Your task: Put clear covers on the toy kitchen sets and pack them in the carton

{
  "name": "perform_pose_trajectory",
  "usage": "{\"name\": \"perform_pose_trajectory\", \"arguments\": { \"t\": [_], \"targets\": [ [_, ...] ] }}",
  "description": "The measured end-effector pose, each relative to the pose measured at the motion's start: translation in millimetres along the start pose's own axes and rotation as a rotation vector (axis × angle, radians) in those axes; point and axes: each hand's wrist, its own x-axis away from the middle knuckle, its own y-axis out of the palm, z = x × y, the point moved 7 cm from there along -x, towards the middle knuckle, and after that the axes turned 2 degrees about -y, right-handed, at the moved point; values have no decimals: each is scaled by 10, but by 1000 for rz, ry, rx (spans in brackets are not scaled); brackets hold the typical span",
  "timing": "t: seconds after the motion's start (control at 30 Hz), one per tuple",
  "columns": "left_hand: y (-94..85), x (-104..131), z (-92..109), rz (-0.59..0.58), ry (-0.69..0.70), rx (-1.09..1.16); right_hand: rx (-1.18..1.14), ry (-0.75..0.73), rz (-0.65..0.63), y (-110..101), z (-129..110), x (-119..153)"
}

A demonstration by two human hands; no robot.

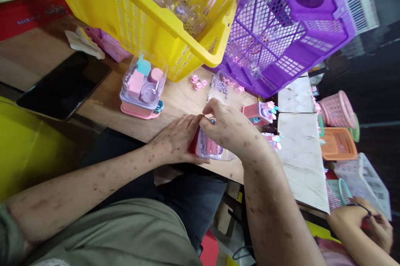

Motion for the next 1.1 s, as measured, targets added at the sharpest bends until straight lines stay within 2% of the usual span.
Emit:
{"name": "perform_pose_trajectory", "arguments": {
  "t": [0.3,0.5,0.6,0.73,0.87,0.93,1.0,1.1],
  "targets": [
    [15,7,18,-19,-3,-30,6,92,-132,62,-5,-88],
    [-11,-25,-8,18,13,67,-159,26,-94,126,107,-68],
    [-42,-29,-9,20,39,138,-357,16,20,172,198,-5],
    [-55,-18,27,13,55,140,-625,45,320,152,325,74],
    [-61,-20,-2,14,43,131,-638,58,471,85,368,189],
    [-105,-2,-52,16,42,149,-674,66,518,91,388,317],
    [-198,62,-66,44,57,139,-765,120,520,217,401,456],
    [-430,286,52,223,54,-21,-878,120,463,488,212,546]
  ]
}}
